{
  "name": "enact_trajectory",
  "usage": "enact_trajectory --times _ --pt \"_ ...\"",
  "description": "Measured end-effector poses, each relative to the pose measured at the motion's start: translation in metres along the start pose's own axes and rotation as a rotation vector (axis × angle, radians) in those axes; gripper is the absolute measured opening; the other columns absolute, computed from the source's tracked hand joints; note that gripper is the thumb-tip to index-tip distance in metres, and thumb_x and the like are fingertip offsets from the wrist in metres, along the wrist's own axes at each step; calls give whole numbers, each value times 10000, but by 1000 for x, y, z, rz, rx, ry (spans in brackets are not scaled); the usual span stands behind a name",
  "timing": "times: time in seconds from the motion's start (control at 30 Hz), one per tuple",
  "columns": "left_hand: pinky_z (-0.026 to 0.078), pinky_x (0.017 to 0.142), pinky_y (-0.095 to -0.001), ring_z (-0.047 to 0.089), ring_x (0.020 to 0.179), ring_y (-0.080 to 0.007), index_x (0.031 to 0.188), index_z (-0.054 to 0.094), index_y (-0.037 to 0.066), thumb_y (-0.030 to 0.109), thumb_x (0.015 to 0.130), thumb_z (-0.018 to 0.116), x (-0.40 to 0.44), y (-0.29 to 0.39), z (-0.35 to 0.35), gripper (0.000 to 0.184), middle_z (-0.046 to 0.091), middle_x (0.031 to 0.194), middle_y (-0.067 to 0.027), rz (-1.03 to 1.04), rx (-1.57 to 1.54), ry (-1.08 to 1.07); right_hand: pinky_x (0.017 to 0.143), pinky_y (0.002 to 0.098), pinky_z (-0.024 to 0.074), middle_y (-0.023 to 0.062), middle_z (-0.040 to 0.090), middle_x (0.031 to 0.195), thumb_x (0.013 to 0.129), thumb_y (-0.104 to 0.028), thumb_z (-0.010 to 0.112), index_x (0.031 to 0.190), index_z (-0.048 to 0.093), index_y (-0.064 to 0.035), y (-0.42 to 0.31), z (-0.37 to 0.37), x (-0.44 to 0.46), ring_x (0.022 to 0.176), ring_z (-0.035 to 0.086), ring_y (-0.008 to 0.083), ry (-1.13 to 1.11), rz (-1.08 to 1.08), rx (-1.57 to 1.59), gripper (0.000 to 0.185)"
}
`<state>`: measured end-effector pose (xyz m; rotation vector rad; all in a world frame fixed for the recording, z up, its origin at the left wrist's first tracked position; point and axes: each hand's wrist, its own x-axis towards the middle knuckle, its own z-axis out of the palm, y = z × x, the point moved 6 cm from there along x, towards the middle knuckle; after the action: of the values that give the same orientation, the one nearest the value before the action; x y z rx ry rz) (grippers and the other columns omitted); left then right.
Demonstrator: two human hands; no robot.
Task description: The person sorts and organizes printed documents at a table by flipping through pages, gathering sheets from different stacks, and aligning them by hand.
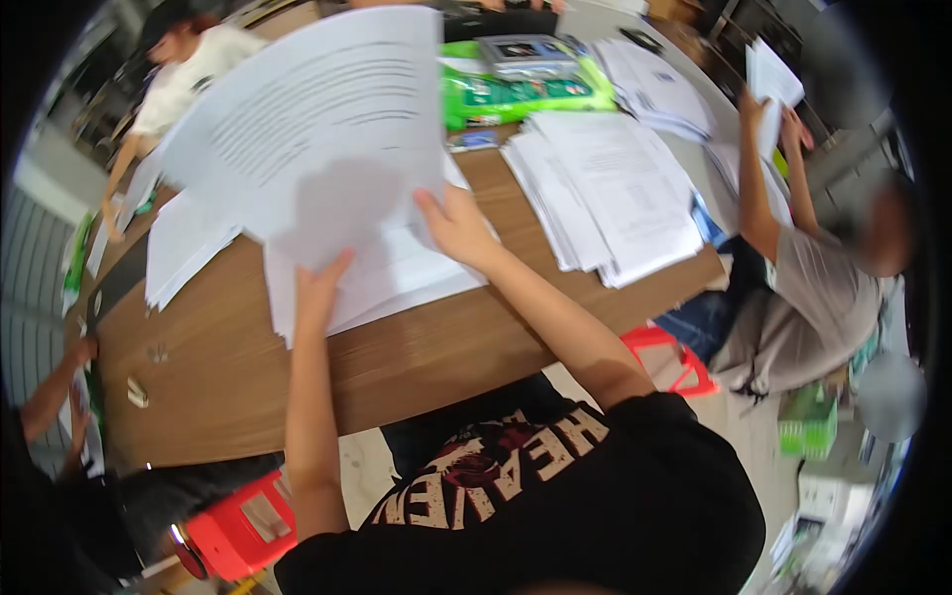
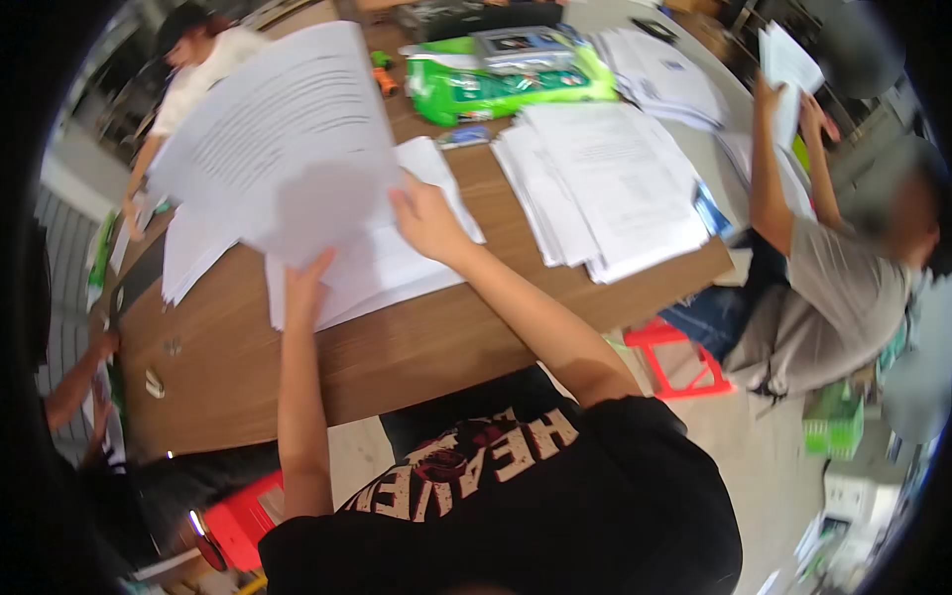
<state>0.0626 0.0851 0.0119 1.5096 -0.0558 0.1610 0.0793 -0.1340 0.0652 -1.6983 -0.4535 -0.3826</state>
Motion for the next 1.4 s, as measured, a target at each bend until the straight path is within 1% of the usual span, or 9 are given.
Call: enact_trajectory --times 0.23,0.37,0.43,0.5,0.63,0.7,0.8,1.1,1.4 --pt "386 986 -321 530 1129 -205 1163 578 -62 194 912 629 -5 30 -2 362 598 1191 -110 168 226 102 868 371 449 201 647 1046 947 -152 501 1173 557 28 -42 -27 -3 972 605 315 -153 85 48 295" --pt "370 996 -323 507 1152 -220 1169 569 -70 165 937 595 -19 56 27 331 569 1221 -126 170 364 138 710 394 479 206 597 740 879 -212 626 995 572 -8 -55 -70 -10 717 595 373 309 -428 -256 241" --pt "421 948 -317 586 1071 -209 1142 602 -55 -17 875 467 -24 75 45 302 654 1100 -151 476 595 182 607 379 477 174 570 661 864 -273 653 802 501 -5 -30 -102 -17 594 565 346 373 214 -389 315" --pt "434 945 -326 613 1067 -247 1176 607 -17 -129 734 389 -39 124 85 505 663 1108 -159 498 611 47 538 373 469 115 575 618 920 -407 570 688 417 -43 -24 -118 -33 512 542 302 344 256 -352 458" --pt "404 986 -343 599 1086 -295 1203 622 55 -133 653 413 -48 121 90 618 653 1133 -135 520 847 -21 694 373 535 112 641 995 906 -693 310 1039 532 -37 -50 -106 -69 802 653 256 148 472 674 705" --pt "352 1025 -366 582 1099 -279 1193 637 85 -99 669 434 -64 122 91 591 642 1163 -121 711 1101 63 852 377 518 128 558 1227 951 -523 443 1354 408 -21 -64 -118 -74 1090 573 220 229 395 1191 644" --pt "316 1040 -408 537 1152 -266 1231 613 112 -63 686 450 -80 101 84 595 600 1233 -108 758 1177 18 934 363 472 136 554 1255 932 -402 562 1337 419 10 -43 -128 -81 1112 564 219 86 630 1013 595" --pt "300 1057 -451 385 1294 -353 1328 508 75 -38 704 565 -140 59 47 637 377 1454 -133 340 1194 -359 947 338 444 153 571 1234 884 -86 587 1311 449 49 3 -122 -136 1113 555 205 -3 821 337 469" --pt "327 1060 -358 364 1328 -245 1463 259 36 301 955 535 -125 32 -15 636 354 1456 -158 -341 -3 -150 833 306 492 108 633 1092 876 -98 631 1230 522 38 -16 -149 -140 957 603 148 -70 680 148 394"
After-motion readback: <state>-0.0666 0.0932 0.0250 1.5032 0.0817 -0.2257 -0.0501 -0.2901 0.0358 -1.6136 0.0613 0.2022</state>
